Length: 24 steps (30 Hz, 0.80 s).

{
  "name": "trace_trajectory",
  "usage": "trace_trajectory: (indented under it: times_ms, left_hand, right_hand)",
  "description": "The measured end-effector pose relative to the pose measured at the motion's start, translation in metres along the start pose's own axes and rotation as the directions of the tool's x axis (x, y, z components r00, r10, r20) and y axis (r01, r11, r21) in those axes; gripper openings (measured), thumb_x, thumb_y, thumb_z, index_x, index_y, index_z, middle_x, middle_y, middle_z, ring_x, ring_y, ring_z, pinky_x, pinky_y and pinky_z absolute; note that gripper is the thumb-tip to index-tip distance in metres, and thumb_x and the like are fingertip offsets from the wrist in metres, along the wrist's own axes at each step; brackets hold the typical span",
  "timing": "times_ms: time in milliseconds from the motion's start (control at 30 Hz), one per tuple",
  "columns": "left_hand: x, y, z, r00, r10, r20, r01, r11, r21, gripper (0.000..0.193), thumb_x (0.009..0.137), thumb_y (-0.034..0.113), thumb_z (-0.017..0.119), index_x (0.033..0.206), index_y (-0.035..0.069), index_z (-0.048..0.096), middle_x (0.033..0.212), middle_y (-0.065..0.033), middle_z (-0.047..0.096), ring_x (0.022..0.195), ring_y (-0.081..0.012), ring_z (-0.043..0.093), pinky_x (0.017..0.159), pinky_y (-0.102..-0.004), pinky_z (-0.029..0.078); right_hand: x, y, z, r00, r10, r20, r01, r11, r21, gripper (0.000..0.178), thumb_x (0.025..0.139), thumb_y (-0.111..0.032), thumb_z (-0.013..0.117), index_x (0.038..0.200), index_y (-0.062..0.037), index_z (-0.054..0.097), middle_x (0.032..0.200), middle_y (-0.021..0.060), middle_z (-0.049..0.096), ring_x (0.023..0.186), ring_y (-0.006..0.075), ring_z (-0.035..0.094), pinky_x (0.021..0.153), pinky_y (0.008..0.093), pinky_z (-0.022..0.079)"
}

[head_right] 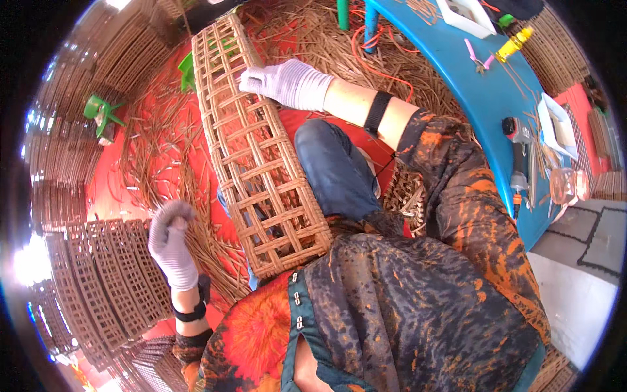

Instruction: The person weaves a wicker chair by threading cane strips through the frame, pulling them tight, and tucking the ends into the weave. They rotate the chair to work on different sections, including the seat, backrest, and bottom.

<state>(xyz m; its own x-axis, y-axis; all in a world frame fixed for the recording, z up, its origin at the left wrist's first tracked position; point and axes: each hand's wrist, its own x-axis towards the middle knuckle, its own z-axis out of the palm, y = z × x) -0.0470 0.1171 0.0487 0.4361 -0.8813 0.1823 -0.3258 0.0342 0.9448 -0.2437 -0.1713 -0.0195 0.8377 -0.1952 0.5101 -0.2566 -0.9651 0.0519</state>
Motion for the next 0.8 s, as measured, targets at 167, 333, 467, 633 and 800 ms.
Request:
trace_trajectory:
  times_ms: [167,333,467,633,800]
  left_hand:
    - [0.066,0.046,0.075,0.76,0.402,0.511,-0.551,0.816,0.178,0.027,0.073,-0.004,0.059,0.099,0.001,0.064,0.094,-0.0121,0.064,0.087,-0.0252,0.061,0.082,-0.0312,0.047]
    - [0.109,0.028,0.122,0.61,0.276,0.742,-0.717,0.591,0.369,0.026,0.076,0.005,0.065,0.101,0.01,0.067,0.092,-0.0105,0.064,0.089,-0.0278,0.06,0.08,-0.0332,0.047]
    - [0.126,0.024,0.117,0.754,0.087,0.651,-0.486,0.742,0.463,0.021,0.084,0.008,0.061,0.105,0.007,0.067,0.097,-0.0045,0.068,0.084,-0.0102,0.063,0.077,-0.0249,0.049]
    - [0.156,0.048,0.143,0.657,-0.148,0.739,-0.304,0.845,0.439,0.029,0.083,0.016,0.061,0.11,0.005,0.064,0.098,-0.0095,0.067,0.085,-0.0143,0.064,0.078,-0.0274,0.049]
    - [0.159,0.027,0.201,0.463,-0.205,0.862,-0.565,0.681,0.465,0.034,0.083,0.02,0.06,0.111,0.0,0.061,0.1,-0.011,0.065,0.091,-0.018,0.062,0.085,-0.0295,0.047]
  right_hand:
    - [-0.027,0.02,-0.03,0.974,0.21,0.082,-0.207,0.977,-0.043,0.044,0.074,-0.01,0.065,0.115,-0.0155,0.05,0.104,0.0058,0.057,0.079,0.0277,0.064,0.059,0.0383,0.052]
    - [-0.054,0.035,-0.079,0.8,0.307,0.515,-0.499,0.817,0.289,0.049,0.076,-0.025,0.067,0.121,-0.0138,0.053,0.088,0.0123,0.065,0.081,0.0277,0.064,0.065,0.043,0.049]
    - [-0.077,0.051,-0.098,0.823,0.368,0.432,-0.544,0.731,0.412,0.026,0.086,-0.024,0.06,0.105,-0.0062,0.062,0.091,0.009,0.066,0.082,0.0194,0.063,0.066,0.0305,0.05]
    - [-0.079,0.041,-0.108,0.719,0.53,0.45,-0.687,0.443,0.576,0.026,0.084,-0.019,0.061,0.103,-0.0016,0.063,0.079,0.0063,0.065,0.065,0.0125,0.06,0.061,0.0268,0.049]
    - [-0.067,0.036,-0.092,0.729,0.566,0.385,-0.612,0.288,0.736,0.02,0.083,-0.015,0.063,0.097,-0.001,0.064,0.074,0.0036,0.064,0.062,0.0099,0.058,0.058,0.0248,0.048]
